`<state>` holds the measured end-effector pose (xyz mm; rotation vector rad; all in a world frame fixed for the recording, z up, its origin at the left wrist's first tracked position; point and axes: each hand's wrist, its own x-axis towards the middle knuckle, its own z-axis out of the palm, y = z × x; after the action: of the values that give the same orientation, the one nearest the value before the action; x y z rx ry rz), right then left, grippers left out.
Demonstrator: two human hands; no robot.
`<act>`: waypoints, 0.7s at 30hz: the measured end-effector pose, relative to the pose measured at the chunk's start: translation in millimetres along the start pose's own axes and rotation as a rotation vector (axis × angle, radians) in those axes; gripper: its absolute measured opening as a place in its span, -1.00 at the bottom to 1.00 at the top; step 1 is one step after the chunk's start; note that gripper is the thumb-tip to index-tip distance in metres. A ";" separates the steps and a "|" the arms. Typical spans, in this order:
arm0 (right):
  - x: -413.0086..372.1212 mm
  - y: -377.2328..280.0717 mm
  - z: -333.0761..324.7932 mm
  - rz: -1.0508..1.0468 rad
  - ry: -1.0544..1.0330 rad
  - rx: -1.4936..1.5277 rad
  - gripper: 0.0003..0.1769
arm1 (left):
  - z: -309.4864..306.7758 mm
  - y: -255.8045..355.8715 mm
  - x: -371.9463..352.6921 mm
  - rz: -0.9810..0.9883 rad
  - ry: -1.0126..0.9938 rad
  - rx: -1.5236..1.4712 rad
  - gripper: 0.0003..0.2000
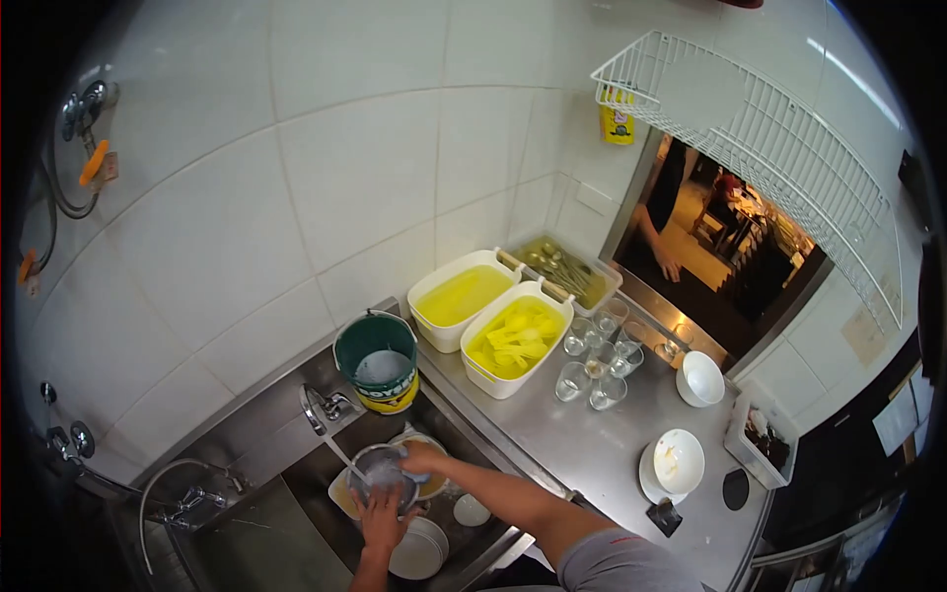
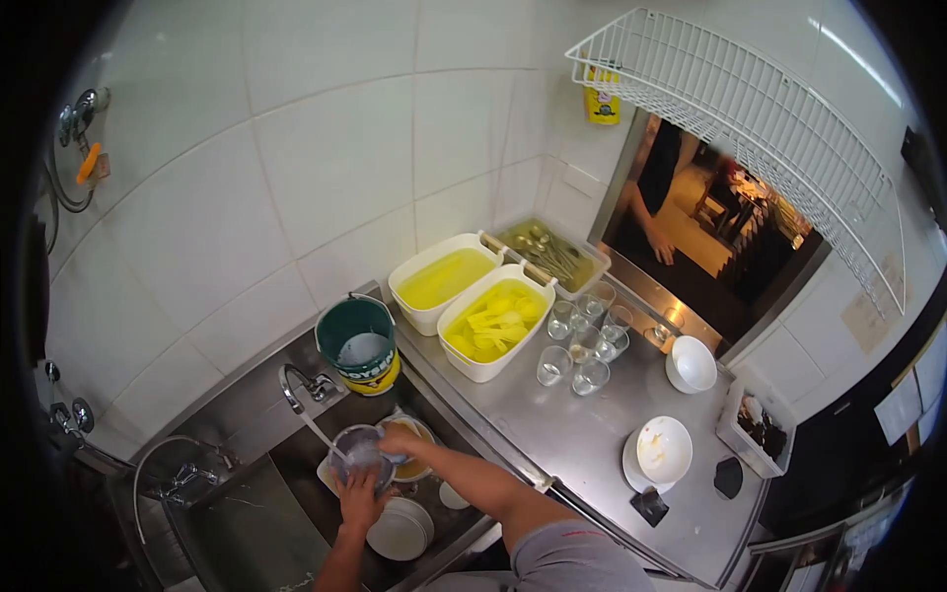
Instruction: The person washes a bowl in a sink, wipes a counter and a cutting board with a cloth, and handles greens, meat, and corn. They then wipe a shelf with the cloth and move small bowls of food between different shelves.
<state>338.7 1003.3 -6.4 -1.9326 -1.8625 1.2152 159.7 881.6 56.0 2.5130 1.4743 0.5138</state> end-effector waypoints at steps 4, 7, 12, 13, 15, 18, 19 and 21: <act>-17.3 -46.1 -34.0 -0.022 0.162 0.343 -0.30 | 43.5 -33.0 23.5 -0.579 -0.216 -0.515 -0.58; -61.7 -42.9 22.8 -0.576 0.421 0.202 -0.39 | 68.3 -64.9 37.9 -0.914 0.261 -1.411 -0.49; -63.7 -46.2 52.4 -0.793 0.502 0.011 -0.46 | 28.1 -51.4 44.9 -1.006 0.377 -1.718 -0.39; -30.9 -38.0 60.7 -0.697 0.462 0.167 -0.48 | 19.0 -41.2 46.2 -1.021 0.370 -1.600 -0.40; 5.4 -2.6 76.0 -0.401 0.294 0.533 -0.51 | 20.8 -44.8 35.4 -1.159 0.349 -1.427 -0.38; 23.3 19.3 101.9 0.050 0.174 0.996 -0.51 | 9.3 -48.0 40.9 -1.011 0.385 -1.553 -0.41; 5.1 17.7 134.8 0.125 0.297 1.060 -0.50 | -3.0 -38.1 52.6 -1.009 0.440 -1.559 -0.46; -29.0 5.5 171.4 0.189 0.506 1.088 -0.44 | 44.3 -64.2 46.8 -0.925 0.473 -1.584 -0.50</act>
<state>233.6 909.5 -108.3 -1.5292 -0.5393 1.2245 145.8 954.7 3.6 0.4648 1.2223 1.3307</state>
